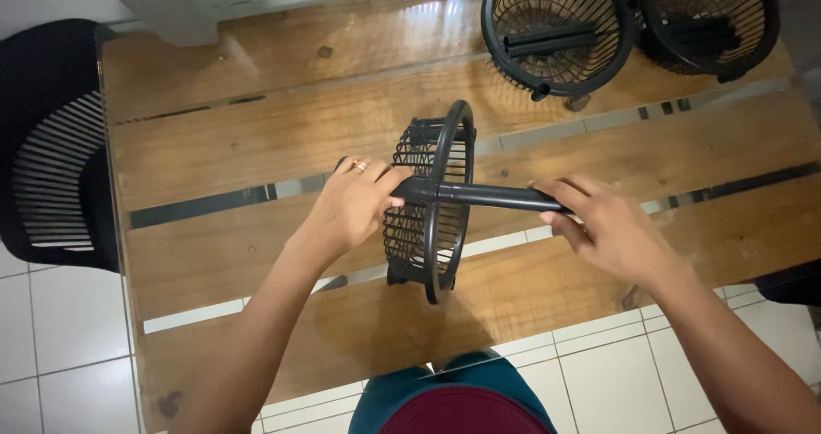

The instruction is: The person assembles a small black fan by inserting rods into the fan cage and attaching end caps. They repeatedly insert and remove the rods and caps, then place the assembled unit on the table.

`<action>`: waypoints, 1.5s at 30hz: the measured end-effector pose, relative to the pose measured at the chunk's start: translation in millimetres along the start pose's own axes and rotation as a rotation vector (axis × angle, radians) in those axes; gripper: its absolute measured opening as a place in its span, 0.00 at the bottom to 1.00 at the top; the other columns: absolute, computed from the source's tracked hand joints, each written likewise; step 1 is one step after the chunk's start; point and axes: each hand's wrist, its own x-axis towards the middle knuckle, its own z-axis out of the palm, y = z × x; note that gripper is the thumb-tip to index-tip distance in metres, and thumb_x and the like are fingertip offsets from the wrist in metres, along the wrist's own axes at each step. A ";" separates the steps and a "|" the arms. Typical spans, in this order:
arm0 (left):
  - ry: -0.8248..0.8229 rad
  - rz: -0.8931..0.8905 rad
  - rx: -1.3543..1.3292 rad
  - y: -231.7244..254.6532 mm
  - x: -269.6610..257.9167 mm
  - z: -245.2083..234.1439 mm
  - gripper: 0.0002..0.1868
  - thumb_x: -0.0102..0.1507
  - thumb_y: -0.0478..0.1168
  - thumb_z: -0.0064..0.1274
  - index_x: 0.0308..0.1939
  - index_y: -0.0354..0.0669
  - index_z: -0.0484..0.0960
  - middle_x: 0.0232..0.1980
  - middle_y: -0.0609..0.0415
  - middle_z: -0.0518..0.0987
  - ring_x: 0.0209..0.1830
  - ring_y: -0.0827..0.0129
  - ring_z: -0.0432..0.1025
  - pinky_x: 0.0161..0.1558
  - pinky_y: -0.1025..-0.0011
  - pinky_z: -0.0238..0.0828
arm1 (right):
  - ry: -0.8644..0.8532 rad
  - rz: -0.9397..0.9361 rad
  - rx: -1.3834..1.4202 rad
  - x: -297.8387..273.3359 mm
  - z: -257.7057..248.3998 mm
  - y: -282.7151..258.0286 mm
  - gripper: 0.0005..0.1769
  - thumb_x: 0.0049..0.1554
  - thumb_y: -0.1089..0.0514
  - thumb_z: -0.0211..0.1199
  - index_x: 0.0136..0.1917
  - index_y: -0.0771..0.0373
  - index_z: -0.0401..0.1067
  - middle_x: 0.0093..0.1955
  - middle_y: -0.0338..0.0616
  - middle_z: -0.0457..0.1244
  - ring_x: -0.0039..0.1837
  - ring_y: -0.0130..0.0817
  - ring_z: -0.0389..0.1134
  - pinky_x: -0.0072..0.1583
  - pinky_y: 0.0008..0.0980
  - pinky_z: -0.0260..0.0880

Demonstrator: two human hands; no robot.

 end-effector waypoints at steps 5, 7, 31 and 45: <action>-0.027 0.020 0.013 7.7 2.9 -5.0 0.20 0.64 0.40 0.54 0.60 0.41 0.76 0.51 0.45 0.78 0.53 0.49 0.69 0.57 0.55 0.60 | 0.195 -0.175 -0.308 -12.2 -2.4 -0.5 0.23 0.58 0.49 0.61 0.64 0.59 0.73 0.50 0.44 0.68 0.48 0.42 0.71 0.52 0.40 0.69; -0.042 0.026 0.030 10.4 4.0 -6.0 0.21 0.63 0.41 0.54 0.60 0.41 0.76 0.51 0.45 0.78 0.53 0.49 0.70 0.57 0.55 0.60 | 0.233 -0.201 -0.394 -15.4 -0.9 -0.2 0.23 0.57 0.46 0.63 0.62 0.59 0.73 0.47 0.44 0.67 0.47 0.42 0.70 0.51 0.39 0.70; -0.067 0.042 0.197 15.6 14.5 14.7 0.39 0.45 0.40 0.59 0.62 0.41 0.72 0.52 0.44 0.78 0.56 0.46 0.69 0.63 0.52 0.57 | -0.082 -0.043 -0.571 1.0 -1.8 8.6 0.30 0.59 0.27 0.49 0.43 0.56 0.67 0.25 0.42 0.64 0.29 0.43 0.68 0.32 0.39 0.67; -0.495 -0.047 0.084 11.1 62.2 6.6 0.29 0.56 0.65 0.60 0.40 0.42 0.80 0.33 0.45 0.82 0.38 0.47 0.77 0.37 0.52 0.72 | 0.285 -0.310 -0.632 -9.3 -10.4 32.4 0.24 0.56 0.35 0.56 0.45 0.57 0.70 0.37 0.39 0.63 0.42 0.39 0.68 0.46 0.35 0.69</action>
